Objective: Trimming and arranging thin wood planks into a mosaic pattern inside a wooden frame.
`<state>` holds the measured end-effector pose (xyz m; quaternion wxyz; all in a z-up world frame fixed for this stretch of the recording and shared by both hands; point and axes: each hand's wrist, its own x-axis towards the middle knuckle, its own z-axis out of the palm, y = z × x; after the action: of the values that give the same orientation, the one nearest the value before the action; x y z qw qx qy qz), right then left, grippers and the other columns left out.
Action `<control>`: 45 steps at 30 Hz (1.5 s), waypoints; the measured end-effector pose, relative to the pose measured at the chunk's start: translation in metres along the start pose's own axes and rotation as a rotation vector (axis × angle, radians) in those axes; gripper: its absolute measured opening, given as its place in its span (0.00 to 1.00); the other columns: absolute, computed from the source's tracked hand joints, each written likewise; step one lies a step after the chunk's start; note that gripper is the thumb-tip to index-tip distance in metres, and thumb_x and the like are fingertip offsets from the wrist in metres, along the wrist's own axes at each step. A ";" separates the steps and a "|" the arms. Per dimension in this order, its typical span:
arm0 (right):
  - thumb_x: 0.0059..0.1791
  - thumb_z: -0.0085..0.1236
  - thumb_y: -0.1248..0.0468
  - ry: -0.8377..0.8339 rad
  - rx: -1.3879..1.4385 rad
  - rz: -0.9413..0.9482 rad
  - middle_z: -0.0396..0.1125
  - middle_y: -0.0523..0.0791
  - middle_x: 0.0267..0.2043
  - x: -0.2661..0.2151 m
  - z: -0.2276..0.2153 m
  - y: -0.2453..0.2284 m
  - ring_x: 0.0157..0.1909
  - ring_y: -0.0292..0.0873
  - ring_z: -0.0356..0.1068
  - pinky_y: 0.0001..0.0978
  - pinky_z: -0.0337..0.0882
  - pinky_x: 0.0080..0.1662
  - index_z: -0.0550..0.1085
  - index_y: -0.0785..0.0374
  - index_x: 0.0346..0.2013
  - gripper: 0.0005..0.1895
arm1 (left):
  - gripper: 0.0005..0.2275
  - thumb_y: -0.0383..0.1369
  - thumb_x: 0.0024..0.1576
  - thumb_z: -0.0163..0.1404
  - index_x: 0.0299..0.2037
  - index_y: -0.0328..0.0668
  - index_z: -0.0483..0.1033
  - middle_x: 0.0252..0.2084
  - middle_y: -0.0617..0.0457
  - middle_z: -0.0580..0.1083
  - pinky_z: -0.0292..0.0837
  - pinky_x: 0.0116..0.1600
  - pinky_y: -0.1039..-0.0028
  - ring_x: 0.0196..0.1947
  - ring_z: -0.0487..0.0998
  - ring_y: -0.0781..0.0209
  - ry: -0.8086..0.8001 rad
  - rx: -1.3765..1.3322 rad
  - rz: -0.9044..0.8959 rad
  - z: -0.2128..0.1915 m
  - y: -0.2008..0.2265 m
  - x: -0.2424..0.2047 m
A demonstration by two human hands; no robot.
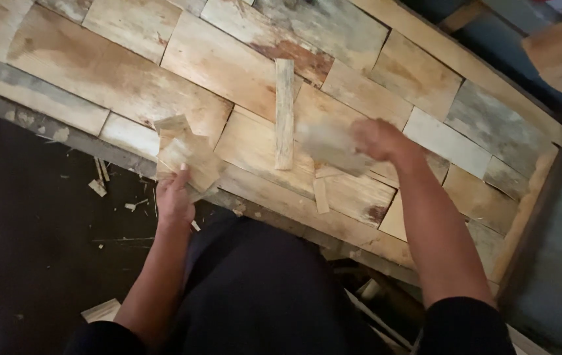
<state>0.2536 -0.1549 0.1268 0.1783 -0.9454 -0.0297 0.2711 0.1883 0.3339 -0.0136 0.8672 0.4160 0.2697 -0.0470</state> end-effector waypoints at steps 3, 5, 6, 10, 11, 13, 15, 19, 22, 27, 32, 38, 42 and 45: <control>0.48 0.71 0.56 0.018 0.128 0.244 0.73 0.55 0.42 0.007 -0.031 -0.078 0.41 0.50 0.72 0.45 0.72 0.42 0.74 0.69 0.44 0.21 | 0.13 0.28 0.65 0.58 0.53 0.24 0.70 0.50 0.45 0.75 0.76 0.54 0.66 0.48 0.78 0.57 0.061 -0.001 0.038 -0.017 -0.009 0.006; 0.47 0.68 0.58 0.027 0.394 0.285 0.75 0.53 0.44 0.029 -0.012 -0.101 0.43 0.48 0.74 0.42 0.74 0.45 0.75 0.65 0.48 0.19 | 0.12 0.28 0.65 0.56 0.52 0.24 0.72 0.49 0.46 0.76 0.76 0.54 0.67 0.48 0.78 0.57 0.044 0.003 0.014 -0.006 0.002 -0.002; 0.47 0.66 0.61 0.033 0.662 0.325 0.76 0.50 0.46 0.040 -0.001 -0.113 0.44 0.45 0.76 0.39 0.76 0.48 0.75 0.60 0.51 0.19 | 0.12 0.29 0.65 0.55 0.51 0.24 0.74 0.48 0.47 0.76 0.76 0.53 0.68 0.47 0.78 0.58 0.028 0.008 -0.012 -0.002 0.008 -0.006; 0.45 0.68 0.62 0.137 0.887 0.418 0.73 0.48 0.51 0.097 0.062 -0.126 0.51 0.43 0.77 0.37 0.78 0.55 0.70 0.64 0.53 0.25 | 0.12 0.28 0.59 0.52 0.52 0.33 0.75 0.49 0.51 0.78 0.77 0.55 0.72 0.48 0.80 0.61 -0.033 -0.077 -0.017 0.014 0.024 -0.016; 0.42 0.70 0.61 0.228 0.787 0.488 0.75 0.48 0.50 0.099 0.069 -0.136 0.51 0.45 0.78 0.37 0.77 0.55 0.72 0.64 0.53 0.27 | 0.11 0.27 0.60 0.52 0.52 0.32 0.75 0.48 0.51 0.78 0.77 0.53 0.70 0.46 0.80 0.60 -0.005 -0.044 0.002 0.006 0.019 -0.015; 0.39 0.71 0.59 0.317 0.687 0.564 0.76 0.49 0.50 0.106 0.086 -0.143 0.51 0.47 0.79 0.37 0.76 0.56 0.74 0.63 0.53 0.29 | 0.11 0.27 0.61 0.53 0.52 0.32 0.75 0.46 0.50 0.77 0.77 0.52 0.69 0.45 0.79 0.59 0.021 -0.009 0.016 -0.012 0.009 -0.009; 0.34 0.80 0.56 0.556 0.491 0.509 0.69 0.56 0.55 0.115 0.105 -0.137 0.57 0.55 0.71 0.41 0.70 0.58 0.66 0.70 0.57 0.45 | 0.10 0.24 0.63 0.55 0.53 0.29 0.71 0.46 0.50 0.75 0.77 0.52 0.63 0.44 0.78 0.57 0.060 -0.041 0.030 -0.035 -0.002 0.000; 0.34 0.74 0.57 0.566 0.618 0.522 0.73 0.56 0.54 0.120 0.113 -0.137 0.55 0.54 0.75 0.40 0.73 0.58 0.65 0.71 0.61 0.45 | 0.08 0.26 0.67 0.54 0.52 0.29 0.72 0.47 0.49 0.75 0.76 0.54 0.64 0.46 0.77 0.56 -0.005 -0.014 0.034 -0.010 0.019 -0.014; 0.36 0.75 0.56 0.554 0.564 0.555 0.71 0.57 0.54 0.129 0.123 -0.123 0.56 0.55 0.73 0.41 0.72 0.58 0.63 0.71 0.61 0.46 | 0.12 0.27 0.58 0.51 0.52 0.37 0.75 0.49 0.52 0.78 0.77 0.54 0.70 0.47 0.80 0.60 -0.004 -0.048 -0.042 0.013 0.032 -0.022; 0.36 0.75 0.61 0.505 0.768 0.568 0.74 0.53 0.55 0.090 0.093 -0.105 0.57 0.51 0.75 0.41 0.73 0.61 0.67 0.66 0.61 0.42 | 0.06 0.27 0.65 0.55 0.46 0.29 0.75 0.49 0.46 0.76 0.77 0.54 0.66 0.47 0.79 0.56 -0.186 0.119 -0.112 -0.018 -0.020 0.009; 0.36 0.75 0.66 0.726 1.106 0.567 0.72 0.51 0.52 0.003 0.082 -0.044 0.50 0.48 0.76 0.43 0.77 0.52 0.66 0.64 0.61 0.41 | 0.11 0.39 0.57 0.59 0.39 0.37 0.81 0.31 0.50 0.76 0.73 0.33 0.67 0.31 0.75 0.59 -0.458 1.007 -0.199 0.084 -0.010 -0.015; 0.44 0.67 0.74 0.842 1.299 0.443 0.74 0.50 0.50 -0.129 0.119 0.027 0.46 0.46 0.77 0.40 0.79 0.48 0.70 0.68 0.59 0.29 | 0.17 0.42 0.50 0.65 0.35 0.32 0.79 0.24 0.49 0.75 0.74 0.30 0.62 0.24 0.75 0.57 -0.808 1.407 -0.248 0.152 -0.086 -0.030; 0.46 0.64 0.73 0.781 1.382 0.613 0.73 0.49 0.47 -0.192 0.148 0.049 0.42 0.45 0.77 0.43 0.79 0.42 0.68 0.66 0.57 0.26 | 0.17 0.42 0.44 0.65 0.36 0.39 0.82 0.26 0.51 0.79 0.77 0.35 0.65 0.27 0.81 0.61 -0.968 1.319 -0.132 0.167 -0.165 -0.038; 0.47 0.64 0.72 0.799 1.457 0.625 0.74 0.50 0.47 -0.210 0.188 0.075 0.43 0.46 0.77 0.42 0.81 0.43 0.67 0.67 0.56 0.24 | 0.15 0.40 0.42 0.62 0.36 0.40 0.81 0.28 0.47 0.80 0.77 0.35 0.57 0.28 0.82 0.51 -0.581 1.020 -0.343 0.183 -0.192 -0.078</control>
<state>-0.0270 -0.1971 0.0569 0.6508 -0.5861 0.4740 -0.0912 0.1414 0.0619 -0.0144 0.5768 0.6998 0.0288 -0.4205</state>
